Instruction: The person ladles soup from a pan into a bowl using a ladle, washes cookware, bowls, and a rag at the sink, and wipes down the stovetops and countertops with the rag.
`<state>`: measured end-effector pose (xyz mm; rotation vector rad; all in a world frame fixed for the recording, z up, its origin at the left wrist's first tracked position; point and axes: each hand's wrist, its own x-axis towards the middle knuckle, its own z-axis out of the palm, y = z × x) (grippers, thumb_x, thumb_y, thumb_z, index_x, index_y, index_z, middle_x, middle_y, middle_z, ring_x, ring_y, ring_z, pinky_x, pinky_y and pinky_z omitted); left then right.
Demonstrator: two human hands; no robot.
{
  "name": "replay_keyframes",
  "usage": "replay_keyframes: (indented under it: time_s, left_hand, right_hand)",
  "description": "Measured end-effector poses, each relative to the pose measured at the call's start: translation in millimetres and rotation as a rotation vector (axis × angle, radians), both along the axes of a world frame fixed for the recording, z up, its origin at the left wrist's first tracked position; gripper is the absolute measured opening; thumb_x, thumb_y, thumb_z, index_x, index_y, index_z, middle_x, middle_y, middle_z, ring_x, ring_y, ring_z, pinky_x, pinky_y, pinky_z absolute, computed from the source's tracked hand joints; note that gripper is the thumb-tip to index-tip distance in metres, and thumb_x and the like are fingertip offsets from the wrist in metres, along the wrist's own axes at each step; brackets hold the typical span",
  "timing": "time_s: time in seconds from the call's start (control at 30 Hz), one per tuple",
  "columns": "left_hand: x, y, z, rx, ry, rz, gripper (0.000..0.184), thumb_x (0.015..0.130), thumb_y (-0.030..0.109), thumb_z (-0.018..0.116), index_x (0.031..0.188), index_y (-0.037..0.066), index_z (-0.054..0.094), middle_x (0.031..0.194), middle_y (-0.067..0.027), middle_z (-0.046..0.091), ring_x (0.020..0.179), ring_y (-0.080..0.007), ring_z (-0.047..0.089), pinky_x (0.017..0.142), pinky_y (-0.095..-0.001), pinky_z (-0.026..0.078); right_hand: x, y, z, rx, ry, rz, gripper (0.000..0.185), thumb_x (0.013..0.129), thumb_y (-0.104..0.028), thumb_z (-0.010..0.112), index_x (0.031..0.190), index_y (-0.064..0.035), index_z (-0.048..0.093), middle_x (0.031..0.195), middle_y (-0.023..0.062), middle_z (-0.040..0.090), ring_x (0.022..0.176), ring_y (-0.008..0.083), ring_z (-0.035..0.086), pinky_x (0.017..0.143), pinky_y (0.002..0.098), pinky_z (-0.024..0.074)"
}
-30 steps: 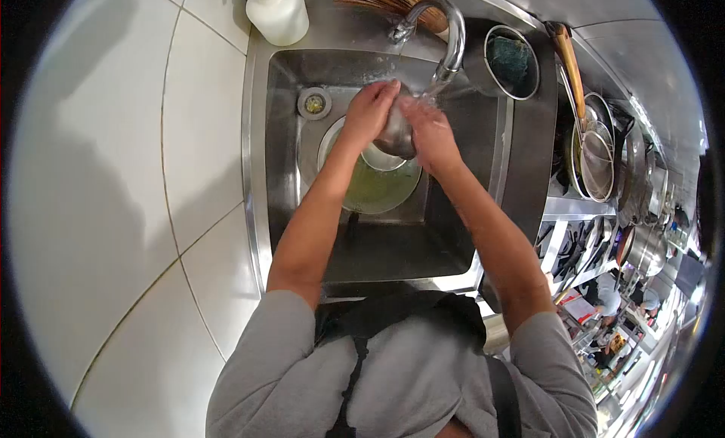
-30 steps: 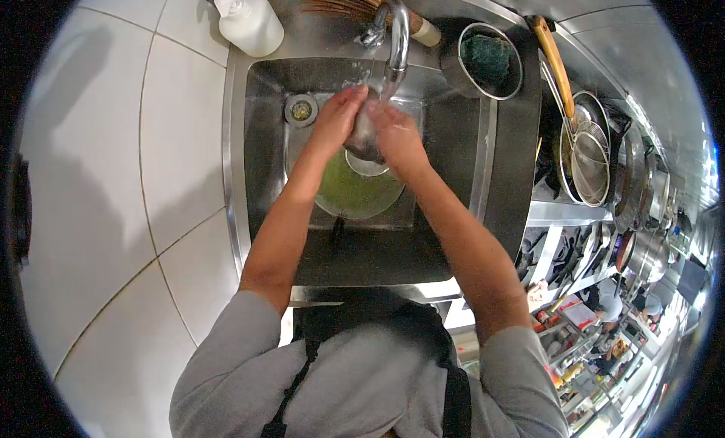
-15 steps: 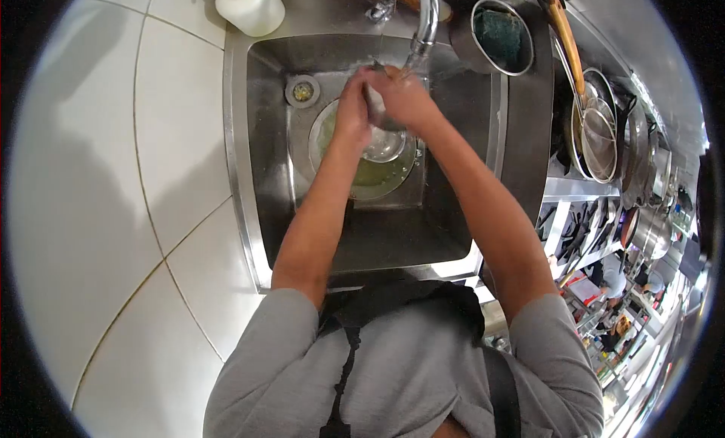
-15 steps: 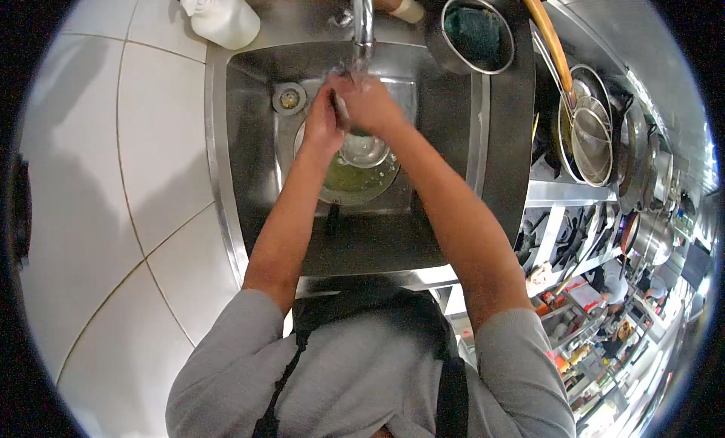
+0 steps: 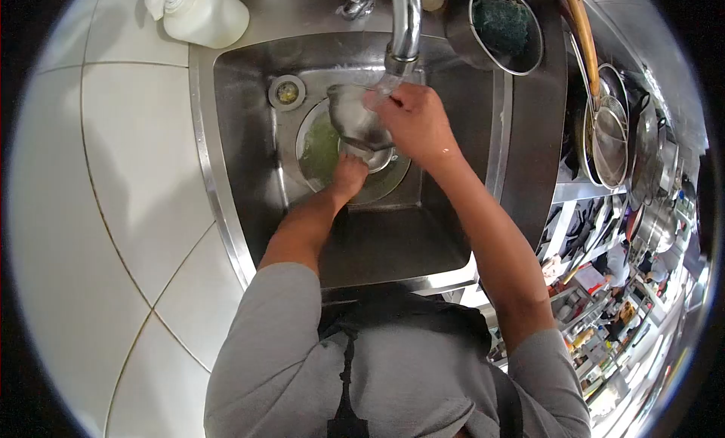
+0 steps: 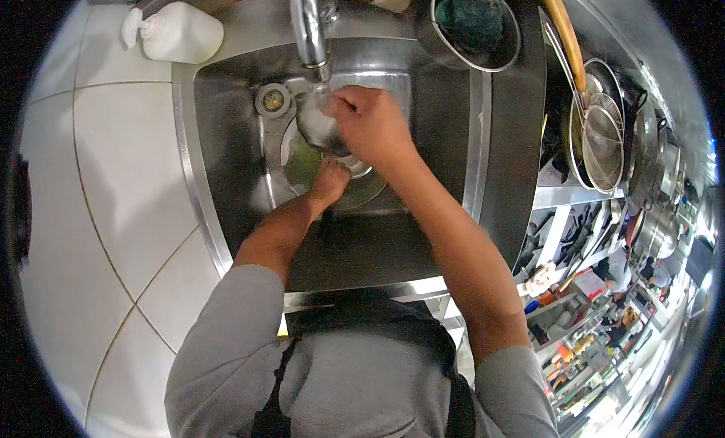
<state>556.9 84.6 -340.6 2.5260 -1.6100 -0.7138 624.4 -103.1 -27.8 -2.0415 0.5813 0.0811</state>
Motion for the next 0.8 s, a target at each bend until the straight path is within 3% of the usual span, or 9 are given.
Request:
replay_keyframes:
  time_s: [0.17,0.27,0.37,0.47,0.57,0.6,0.67,0.73,0.8]
  left_hand:
    - [23.8,-24.9,33.9,-0.267,0.335,0.387,0.019,0.088,0.020,0.071,0.085,0.001,0.072,0.085,-0.0132,0.071,0.081,-0.0275,0.069,0.077,-0.0437,0.053]
    - [78.0,-43.6,85.0,-0.143,0.723,0.732,0.030,0.091,0.028,0.072,0.086,-0.001,0.070,0.074,-0.0123,0.067,0.066,-0.0228,0.063,0.063,-0.0386,0.049]
    - [104.5,-50.5,110.3,-0.430,1.020,1.039,0.036,0.088,0.035,0.077,0.091,0.000,0.070,0.071,-0.0075,0.065,0.064,-0.0155,0.058,0.059,-0.0361,0.045]
    - [121.4,-71.2,111.2,-0.487,0.902,1.173,0.035,0.093,0.035,0.073,0.087,0.000,0.071,0.070,-0.0017,0.062,0.061,-0.0129,0.052,0.056,-0.0355,0.042]
    - [140.1,-76.1,78.1,-0.628,0.894,1.109,0.036,0.094,0.036,0.070,0.090,0.000,0.071,0.071,-0.0056,0.065,0.062,-0.0159,0.056,0.060,-0.0367,0.046]
    - [146.8,-75.4,110.0,-0.635,1.244,1.203,0.028,0.095,0.030,0.070,0.089,0.003,0.072,0.078,-0.0025,0.068,0.065,-0.0133,0.057,0.060,-0.0333,0.045]
    - [148.5,-76.0,144.1,-0.562,1.131,1.005,0.027,0.094,0.028,0.072,0.089,0.002,0.072,0.075,-0.0048,0.067,0.066,-0.0153,0.059,0.062,-0.0336,0.046]
    - [152.0,-65.7,224.1,-0.333,0.788,0.611,0.014,0.088,0.018,0.075,0.089,0.004,0.073,0.080,-0.0084,0.066,0.078,-0.0227,0.064,0.075,-0.0401,0.047]
    - [136.7,-55.0,228.3,-0.323,0.324,0.237,0.011,0.083,0.015,0.075,0.090,0.006,0.074,0.089,-0.0091,0.066,0.091,-0.0269,0.064,0.085,-0.0454,0.044]
  right_hand:
    - [-52.0,-19.5,4.1,-0.016,0.079,-0.027,0.023,0.091,-0.024,0.068,0.093,-0.0011,0.072,0.079,0.0216,0.067,0.071,0.0369,0.067,0.067,0.0401,0.0515]
    - [-92.3,-16.9,1.0,-0.114,0.131,0.029,0.022,0.090,-0.023,0.068,0.094,-0.0026,0.073,0.085,0.0208,0.069,0.078,0.0379,0.068,0.071,0.0425,0.0528]
    - [-124.0,-8.7,-2.0,-0.237,0.118,0.109,0.019,0.090,-0.023,0.068,0.094,-0.0046,0.074,0.089,0.0194,0.069,0.085,0.0389,0.067,0.076,0.0457,0.0536]
    - [-138.7,-4.2,-0.4,-0.285,0.216,0.191,0.020,0.091,-0.024,0.067,0.092,-0.0046,0.073,0.088,0.0189,0.066,0.089,0.0392,0.065,0.080,0.0470,0.0532]
    - [-148.2,-4.9,-3.1,-0.318,0.183,0.274,0.020,0.090,-0.024,0.067,0.092,-0.0053,0.073,0.092,0.0192,0.066,0.090,0.0393,0.065,0.081,0.0463,0.0533]
    - [-148.1,-7.2,-1.5,-0.342,0.219,0.317,0.019,0.090,-0.023,0.067,0.092,-0.0060,0.074,0.098,0.0186,0.066,0.095,0.0384,0.064,0.084,0.0466,0.0527]
    - [-146.0,-12.0,-0.8,-0.383,0.292,0.402,0.017,0.089,-0.022,0.067,0.090,-0.0074,0.074,0.110,0.0175,0.066,0.105,0.0365,0.062,0.090,0.0470,0.0514]
    - [-135.2,-17.6,7.0,-0.577,0.208,0.454,0.015,0.087,-0.021,0.067,0.090,-0.0083,0.075,0.122,0.0153,0.061,0.115,0.0346,0.058,0.097,0.0485,0.0479]
    - [-115.0,-24.0,21.7,-0.712,0.183,0.525,0.014,0.084,-0.020,0.068,0.089,-0.0089,0.075,0.141,0.0111,0.051,0.131,0.0316,0.046,0.105,0.0508,0.0416]
